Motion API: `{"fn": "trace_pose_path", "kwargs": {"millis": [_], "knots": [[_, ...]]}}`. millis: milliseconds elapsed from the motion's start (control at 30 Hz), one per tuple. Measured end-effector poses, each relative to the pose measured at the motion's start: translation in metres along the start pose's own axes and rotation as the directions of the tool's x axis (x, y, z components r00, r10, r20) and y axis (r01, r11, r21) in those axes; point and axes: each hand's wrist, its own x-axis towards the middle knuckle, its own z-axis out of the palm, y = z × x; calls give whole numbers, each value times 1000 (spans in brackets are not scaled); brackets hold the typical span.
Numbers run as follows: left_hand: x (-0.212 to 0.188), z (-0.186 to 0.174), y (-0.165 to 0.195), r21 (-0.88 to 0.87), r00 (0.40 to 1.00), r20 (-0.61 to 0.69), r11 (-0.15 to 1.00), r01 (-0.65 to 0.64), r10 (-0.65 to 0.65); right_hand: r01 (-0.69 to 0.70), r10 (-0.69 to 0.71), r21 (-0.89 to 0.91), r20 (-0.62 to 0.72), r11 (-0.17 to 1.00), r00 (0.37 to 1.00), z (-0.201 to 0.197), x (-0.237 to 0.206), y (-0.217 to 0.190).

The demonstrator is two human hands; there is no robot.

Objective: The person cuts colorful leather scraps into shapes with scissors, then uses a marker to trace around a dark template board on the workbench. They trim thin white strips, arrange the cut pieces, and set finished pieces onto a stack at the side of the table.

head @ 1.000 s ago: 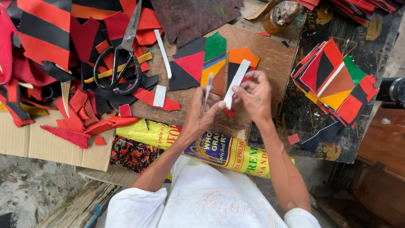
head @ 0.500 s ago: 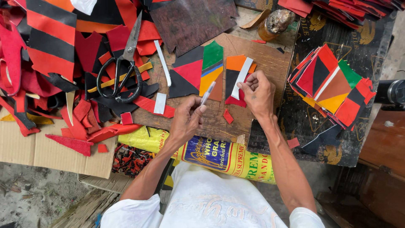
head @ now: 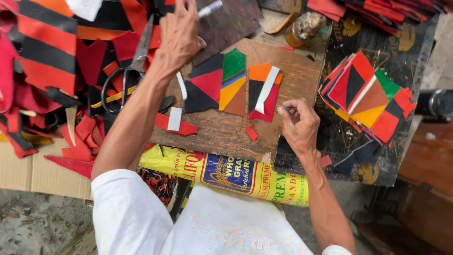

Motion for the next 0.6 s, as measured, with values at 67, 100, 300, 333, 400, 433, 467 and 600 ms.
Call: {"fn": "trace_pose_path", "kwargs": {"millis": [67,100,300,333,400,433,467,600], "knots": [[4,0,-2,48,999,-40,999,-22,24,-8,8,-7,-3,1000,1000,-6,-2,0],[6,-5,-3,34,999,-41,999,-13,14,0,0,-9,-3,1000,1000,-10,0,-1],[-12,-100,22,1,997,-23,998,-68,68,172,-153,61,-237,983,960,-57,7,-49],[-21,-118,36,-5,990,0,990,-139,139,180,-143,125,-256,976,956,-67,8,-66],[-36,-141,73,-40,941,66,944,-329,331,178,-152,141,-182,974,971,-89,14,-99],[-40,-146,97,-77,890,98,895,-439,445,176,-169,92,-87,980,982,-103,17,-114],[-42,-146,124,-114,829,118,837,-536,547,221,-218,-31,81,975,973,-113,28,-123],[-46,-145,192,-278,712,-58,674,-685,700,-126,368,-406,601,905,709,-96,54,-122]]}}
